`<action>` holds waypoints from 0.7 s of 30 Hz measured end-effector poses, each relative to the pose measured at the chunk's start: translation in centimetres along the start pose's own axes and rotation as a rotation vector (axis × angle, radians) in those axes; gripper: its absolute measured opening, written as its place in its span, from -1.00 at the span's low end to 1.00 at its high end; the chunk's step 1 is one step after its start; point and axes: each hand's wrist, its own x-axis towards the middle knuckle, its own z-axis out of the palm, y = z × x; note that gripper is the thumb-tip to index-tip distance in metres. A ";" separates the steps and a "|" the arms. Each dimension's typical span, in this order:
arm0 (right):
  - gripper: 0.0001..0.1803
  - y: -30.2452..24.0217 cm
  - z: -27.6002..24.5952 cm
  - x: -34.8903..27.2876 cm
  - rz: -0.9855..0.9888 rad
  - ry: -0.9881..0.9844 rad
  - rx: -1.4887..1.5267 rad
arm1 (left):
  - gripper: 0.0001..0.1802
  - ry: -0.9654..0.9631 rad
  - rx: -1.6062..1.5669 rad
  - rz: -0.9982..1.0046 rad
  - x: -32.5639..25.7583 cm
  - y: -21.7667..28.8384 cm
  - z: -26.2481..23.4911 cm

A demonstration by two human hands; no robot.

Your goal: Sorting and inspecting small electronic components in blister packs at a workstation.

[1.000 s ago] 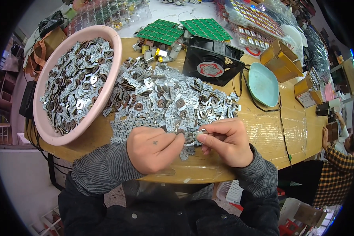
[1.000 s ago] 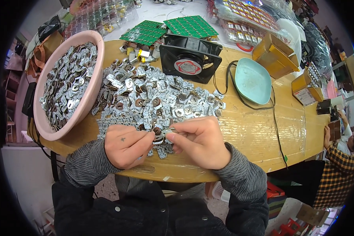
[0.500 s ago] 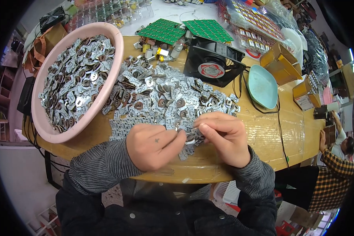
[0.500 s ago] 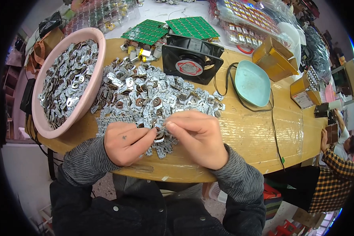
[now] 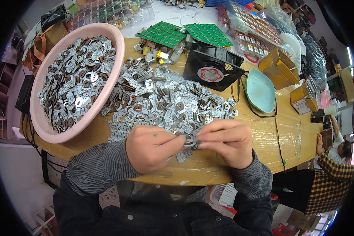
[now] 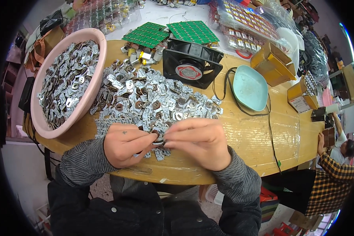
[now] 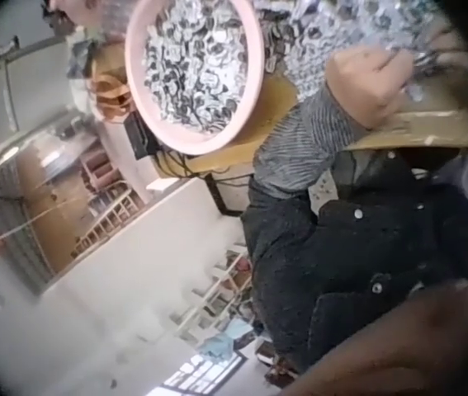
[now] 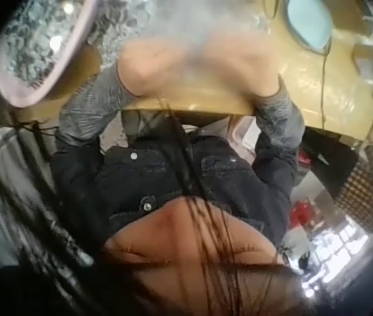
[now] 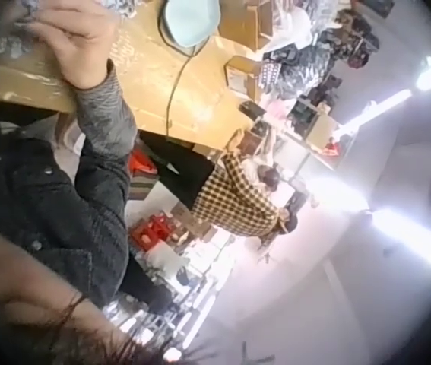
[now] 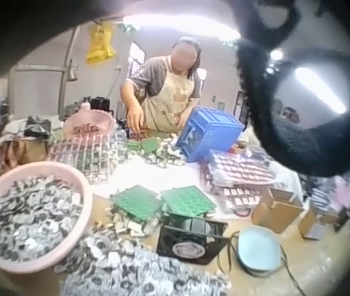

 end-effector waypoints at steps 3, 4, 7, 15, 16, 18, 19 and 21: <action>-0.80 0.1 0.0 -0.1 -0.033 -0.055 0.020 | -0.67 0.037 -0.092 0.022 0.0 -0.1 0.2; -0.81 0.1 0.0 0.0 -0.051 -0.073 -0.009 | -0.67 0.037 -0.090 0.022 0.0 -0.1 0.2; -0.80 0.5 0.4 0.1 -0.120 -0.100 0.061 | -0.70 0.060 -0.182 0.026 -0.1 0.3 0.3; -0.73 -0.4 0.6 0.0 -0.185 -0.106 -0.236 | -0.72 0.100 -0.215 -0.168 0.1 0.6 0.5; -0.72 -0.7 0.7 0.0 -0.161 -0.108 -0.225 | -0.72 0.094 -0.213 -0.167 0.1 0.6 0.5; -0.77 -0.6 0.8 -0.2 -0.160 -0.074 -0.221 | -0.76 0.141 -0.209 -0.119 0.3 0.4 0.5; -0.82 -0.4 0.8 -0.4 -0.155 -0.044 -0.221 | -0.76 0.134 -0.211 -0.118 0.6 0.7 0.0; -0.83 -0.2 1.0 -0.8 -0.073 0.005 -0.146 | -0.80 0.037 -0.354 -0.228 1.4 1.5 -1.2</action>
